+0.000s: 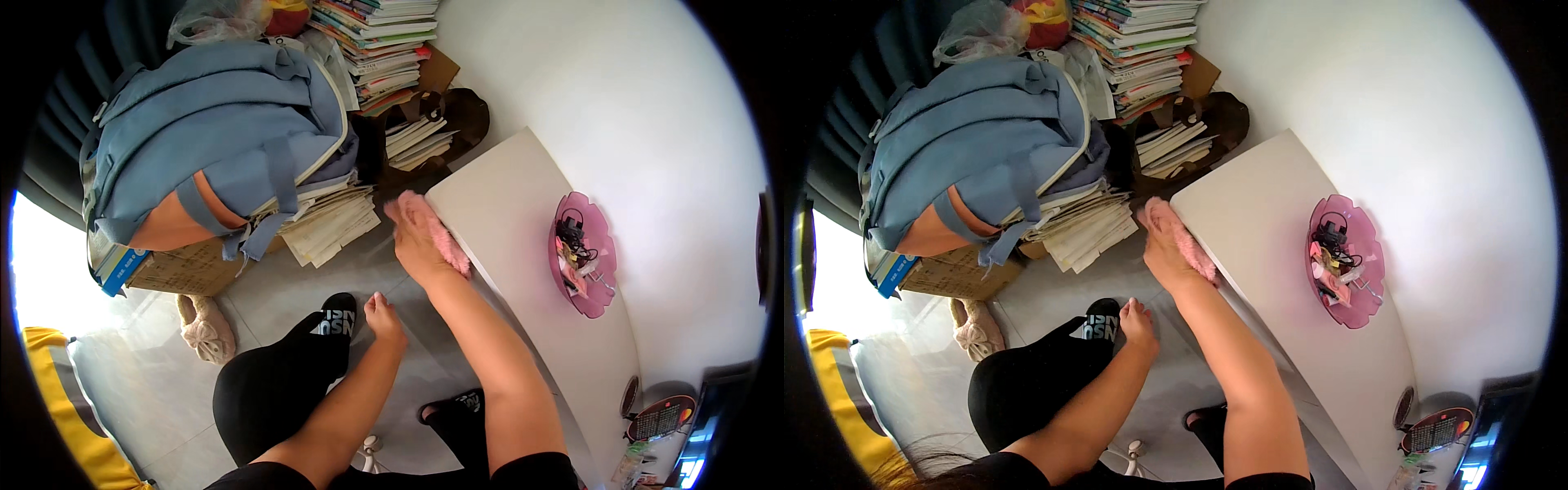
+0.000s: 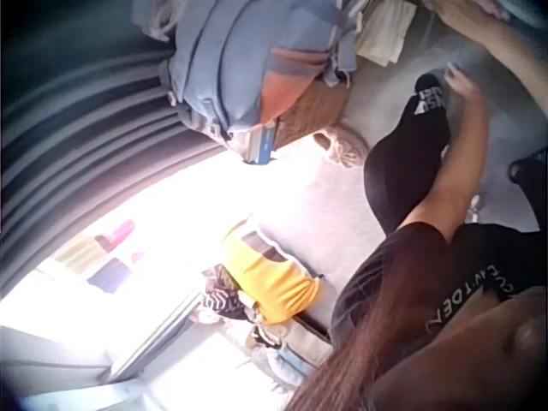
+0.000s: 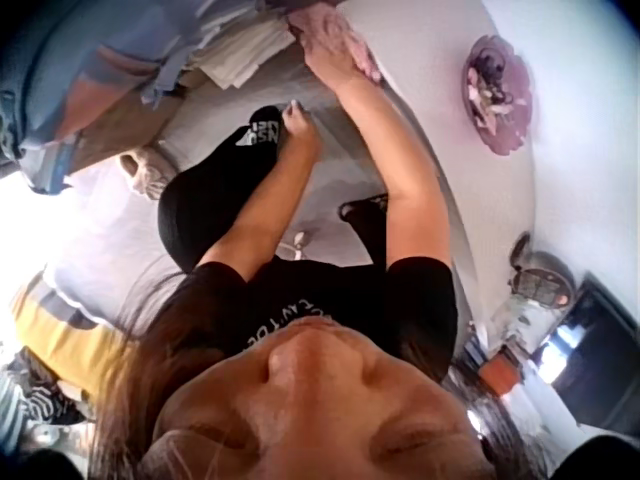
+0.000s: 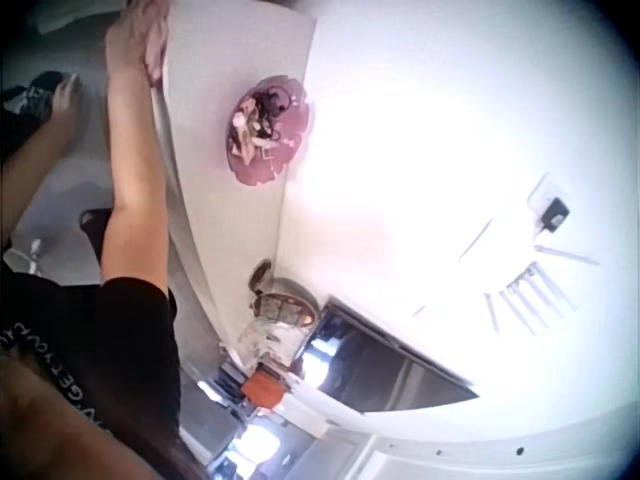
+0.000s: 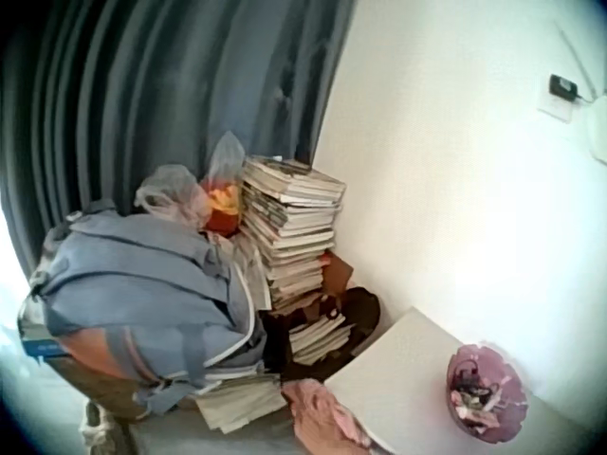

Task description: The person organizes items in a drawer, sorts through playing cards and papers, and then wipes the desk surface with a pink cloth.

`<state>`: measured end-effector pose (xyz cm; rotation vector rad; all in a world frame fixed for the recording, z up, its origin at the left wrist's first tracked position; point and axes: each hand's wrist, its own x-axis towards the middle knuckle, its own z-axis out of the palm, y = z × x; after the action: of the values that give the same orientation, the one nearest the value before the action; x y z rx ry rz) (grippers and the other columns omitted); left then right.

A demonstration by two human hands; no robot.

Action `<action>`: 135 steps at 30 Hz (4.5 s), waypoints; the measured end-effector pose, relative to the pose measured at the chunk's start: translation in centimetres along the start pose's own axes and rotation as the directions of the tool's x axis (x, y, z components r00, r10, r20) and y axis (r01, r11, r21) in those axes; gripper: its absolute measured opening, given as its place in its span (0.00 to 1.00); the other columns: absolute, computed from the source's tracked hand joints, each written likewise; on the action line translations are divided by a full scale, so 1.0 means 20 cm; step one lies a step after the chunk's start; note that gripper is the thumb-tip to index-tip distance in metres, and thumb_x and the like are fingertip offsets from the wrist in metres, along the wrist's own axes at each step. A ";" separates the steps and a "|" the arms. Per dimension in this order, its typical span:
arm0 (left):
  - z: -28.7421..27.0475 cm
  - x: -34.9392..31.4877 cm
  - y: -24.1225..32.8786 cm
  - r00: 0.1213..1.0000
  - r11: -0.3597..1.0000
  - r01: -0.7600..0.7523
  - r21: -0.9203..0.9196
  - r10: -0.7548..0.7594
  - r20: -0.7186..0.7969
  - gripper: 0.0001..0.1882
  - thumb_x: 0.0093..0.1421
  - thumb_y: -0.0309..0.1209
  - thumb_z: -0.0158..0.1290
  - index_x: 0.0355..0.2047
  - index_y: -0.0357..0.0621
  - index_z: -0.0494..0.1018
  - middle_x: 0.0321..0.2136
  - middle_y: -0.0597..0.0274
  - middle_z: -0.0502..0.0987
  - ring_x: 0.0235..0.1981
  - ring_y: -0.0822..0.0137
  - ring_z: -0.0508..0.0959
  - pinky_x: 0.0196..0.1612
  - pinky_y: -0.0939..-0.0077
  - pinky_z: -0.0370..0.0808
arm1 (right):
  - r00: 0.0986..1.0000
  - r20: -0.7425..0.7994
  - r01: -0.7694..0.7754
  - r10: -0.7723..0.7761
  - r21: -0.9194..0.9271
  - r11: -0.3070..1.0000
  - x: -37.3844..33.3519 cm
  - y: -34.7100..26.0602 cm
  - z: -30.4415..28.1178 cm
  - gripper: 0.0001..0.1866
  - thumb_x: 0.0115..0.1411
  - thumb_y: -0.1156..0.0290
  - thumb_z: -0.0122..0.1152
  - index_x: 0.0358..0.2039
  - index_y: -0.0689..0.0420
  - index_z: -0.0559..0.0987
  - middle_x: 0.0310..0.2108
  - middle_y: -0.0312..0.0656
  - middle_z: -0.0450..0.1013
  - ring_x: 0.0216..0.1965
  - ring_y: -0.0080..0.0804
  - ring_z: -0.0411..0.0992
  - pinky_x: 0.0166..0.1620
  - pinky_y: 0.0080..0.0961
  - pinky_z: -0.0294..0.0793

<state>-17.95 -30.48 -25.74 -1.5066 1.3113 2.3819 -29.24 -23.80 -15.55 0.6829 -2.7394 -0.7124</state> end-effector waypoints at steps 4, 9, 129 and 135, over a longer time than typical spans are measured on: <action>0.01 0.02 -0.06 0.999 0.999 0.044 -0.027 -0.044 0.010 0.13 0.63 0.38 0.45 0.40 0.41 0.65 0.29 0.69 0.67 0.30 0.74 0.67 0.38 0.76 0.66 | 0.899 0.380 -0.394 0.219 0.480 0.784 -0.18 -0.11 0.17 0.14 0.53 0.70 0.51 0.41 0.54 0.78 0.50 0.43 0.66 0.54 0.40 0.63 0.55 0.47 0.56; -0.09 0.06 -0.19 0.995 0.993 0.099 0.063 -0.101 0.019 0.17 0.61 0.46 0.46 0.43 0.48 0.66 0.33 0.68 0.69 0.31 0.71 0.68 0.32 0.74 0.64 | 0.922 0.346 0.147 -0.174 0.104 0.984 -0.67 -0.16 0.32 0.16 0.53 0.71 0.51 0.43 0.55 0.77 0.51 0.47 0.65 0.54 0.45 0.62 0.55 0.48 0.56; 0.09 -0.60 -0.07 0.714 0.936 0.301 0.181 -0.347 0.608 0.26 0.64 0.45 0.42 0.56 0.42 0.58 0.53 0.54 0.63 0.53 0.57 0.64 0.57 0.58 0.59 | 0.767 -0.232 -0.498 0.599 0.374 0.782 -1.49 -0.11 -0.04 0.08 0.47 0.72 0.58 0.31 0.56 0.77 0.49 0.42 0.70 0.50 0.37 0.67 0.48 0.36 0.66; 0.14 -1.01 -0.11 0.572 0.914 0.185 0.360 -0.399 0.717 0.35 0.63 0.48 0.43 0.64 0.46 0.46 0.64 0.53 0.43 0.60 0.55 0.56 0.62 0.54 0.51 | -0.399 0.269 -0.402 0.876 0.808 -0.431 -1.93 -0.31 -0.19 0.13 0.54 0.77 0.51 0.41 0.59 0.73 0.55 0.43 0.65 0.55 0.33 0.62 0.52 0.31 0.64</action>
<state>-8.32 -19.45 -11.47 -0.4154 0.9616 2.1079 7.68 -11.12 -19.30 -1.2252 -1.5159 0.9767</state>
